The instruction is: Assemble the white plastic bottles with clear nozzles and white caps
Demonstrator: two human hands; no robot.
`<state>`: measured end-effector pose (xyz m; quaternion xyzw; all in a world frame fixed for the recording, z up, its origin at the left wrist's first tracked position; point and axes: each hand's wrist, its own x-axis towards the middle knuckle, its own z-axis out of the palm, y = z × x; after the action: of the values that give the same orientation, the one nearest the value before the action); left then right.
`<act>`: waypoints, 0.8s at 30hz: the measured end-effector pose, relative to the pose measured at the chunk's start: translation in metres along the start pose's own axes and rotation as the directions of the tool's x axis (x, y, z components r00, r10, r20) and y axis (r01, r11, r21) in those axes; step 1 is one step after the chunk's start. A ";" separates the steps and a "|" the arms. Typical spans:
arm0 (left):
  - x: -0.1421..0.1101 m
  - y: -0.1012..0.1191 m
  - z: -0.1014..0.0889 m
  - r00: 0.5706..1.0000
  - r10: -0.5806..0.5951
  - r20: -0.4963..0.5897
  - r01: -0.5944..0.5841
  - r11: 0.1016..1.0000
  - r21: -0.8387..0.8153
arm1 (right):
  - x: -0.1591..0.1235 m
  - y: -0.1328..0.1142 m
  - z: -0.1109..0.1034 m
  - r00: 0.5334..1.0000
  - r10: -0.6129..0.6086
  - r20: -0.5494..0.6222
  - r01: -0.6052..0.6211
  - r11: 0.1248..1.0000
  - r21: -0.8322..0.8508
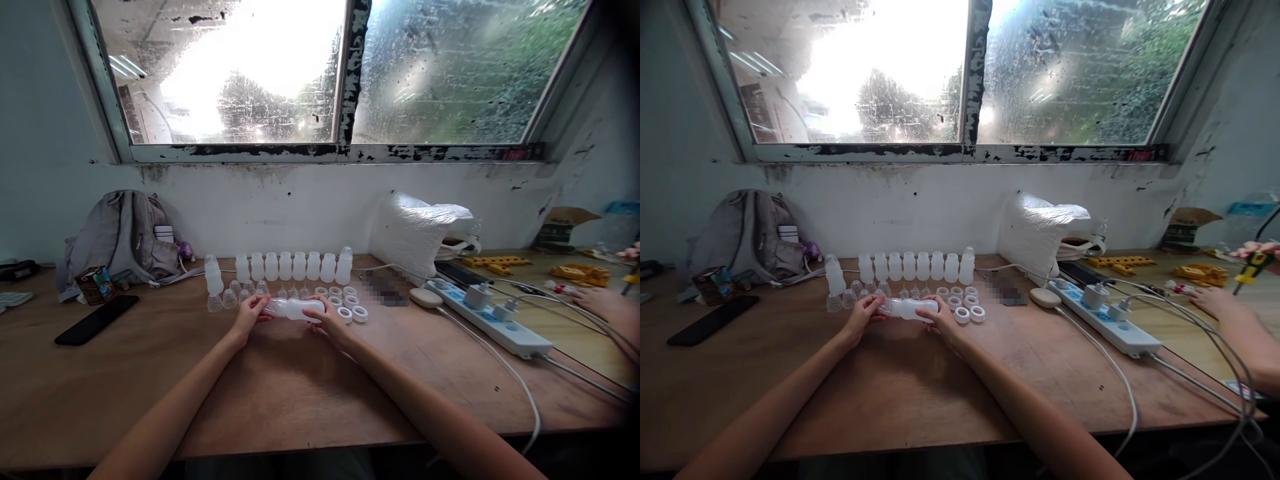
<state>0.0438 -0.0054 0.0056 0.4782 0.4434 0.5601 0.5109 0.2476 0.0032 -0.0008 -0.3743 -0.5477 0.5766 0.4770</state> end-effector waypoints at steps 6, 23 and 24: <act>-0.006 0.000 0.003 1.000 -0.004 0.012 0.003 1.000 0.007 | 0.001 0.002 0.000 1.000 0.002 0.005 -0.002 1.000 -0.008; -0.015 -0.007 0.022 0.991 0.112 -0.077 -0.109 0.993 0.037 | -0.020 0.001 0.016 0.992 -0.092 0.089 0.109 0.971 -0.212; -0.017 -0.008 0.023 0.991 0.118 -0.068 -0.117 0.993 0.016 | -0.022 0.001 0.017 0.991 -0.108 0.081 0.123 0.968 -0.218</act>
<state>0.0683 -0.0211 0.0003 0.4868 0.4351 0.6028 0.4587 0.2375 -0.0223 -0.0020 -0.3728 -0.6456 0.4955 0.4458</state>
